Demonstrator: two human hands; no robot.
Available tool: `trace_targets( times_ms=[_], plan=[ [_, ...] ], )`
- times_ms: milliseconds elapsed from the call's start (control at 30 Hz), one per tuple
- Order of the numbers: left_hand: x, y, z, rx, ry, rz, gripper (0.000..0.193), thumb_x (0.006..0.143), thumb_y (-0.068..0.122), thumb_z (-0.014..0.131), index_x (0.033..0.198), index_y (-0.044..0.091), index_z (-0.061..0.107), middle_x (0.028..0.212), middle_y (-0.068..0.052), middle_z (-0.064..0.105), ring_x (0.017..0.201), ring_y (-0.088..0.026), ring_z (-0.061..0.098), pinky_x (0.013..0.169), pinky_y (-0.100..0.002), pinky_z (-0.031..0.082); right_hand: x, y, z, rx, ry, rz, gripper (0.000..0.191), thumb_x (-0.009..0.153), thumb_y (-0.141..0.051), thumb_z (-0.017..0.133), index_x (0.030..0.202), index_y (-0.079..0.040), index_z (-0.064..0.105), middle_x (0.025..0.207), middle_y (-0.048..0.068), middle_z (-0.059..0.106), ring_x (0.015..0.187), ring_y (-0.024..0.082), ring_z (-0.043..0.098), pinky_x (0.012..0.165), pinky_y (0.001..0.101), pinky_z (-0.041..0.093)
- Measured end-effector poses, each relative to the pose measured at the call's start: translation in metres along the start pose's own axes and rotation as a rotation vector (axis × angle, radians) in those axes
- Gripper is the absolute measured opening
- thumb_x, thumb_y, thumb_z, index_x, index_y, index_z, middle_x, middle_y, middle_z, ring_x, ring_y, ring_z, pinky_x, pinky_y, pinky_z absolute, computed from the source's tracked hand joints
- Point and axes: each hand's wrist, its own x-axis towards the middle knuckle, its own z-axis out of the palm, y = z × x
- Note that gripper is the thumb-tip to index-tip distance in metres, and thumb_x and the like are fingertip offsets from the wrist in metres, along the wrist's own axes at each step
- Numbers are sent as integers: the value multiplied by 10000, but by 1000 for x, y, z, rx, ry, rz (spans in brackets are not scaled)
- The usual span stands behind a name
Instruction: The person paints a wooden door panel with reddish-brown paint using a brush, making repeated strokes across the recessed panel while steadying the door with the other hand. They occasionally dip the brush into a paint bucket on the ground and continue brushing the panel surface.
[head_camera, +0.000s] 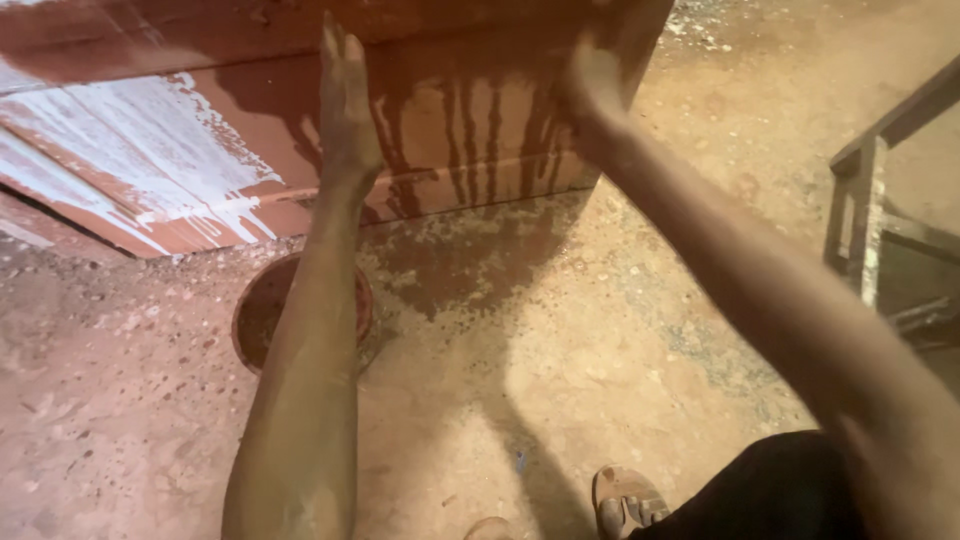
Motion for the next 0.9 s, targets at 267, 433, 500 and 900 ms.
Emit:
trace_targets(
  times_ms=[267,433,500,900],
  plan=[
    [5,-5,-11,-12,120,54,723,1136,558,251,1685,91,202,1773,-129,176,1660,-310,169,1365,-447,150,-56,-10,153,-48,-391,-169,671,1073,-487,259,1061,-19,739,761,103,697,550,153,577,491,340,488],
    [2,-15,-14,-31,114,31,733,1126,564,248,1681,88,186,1765,-134,183,1647,-304,182,1353,-444,163,-53,-8,145,-48,-461,-299,405,987,-246,459,1243,-7,662,1075,56,677,751,122,694,636,342,556],
    [2,-19,-11,-18,102,-4,739,1116,570,234,1677,93,171,1760,-134,170,1637,-302,177,1341,-442,152,-41,-8,120,-52,-380,-286,523,1007,-340,329,1303,-72,667,1160,5,716,810,58,695,656,262,537],
    [11,-17,11,113,42,-78,755,1072,630,201,1683,191,131,1771,-95,120,1644,-300,104,1314,-525,64,-19,14,53,161,18,0,630,1049,-520,271,1125,-100,735,697,25,522,528,146,428,452,333,369]
  ],
)
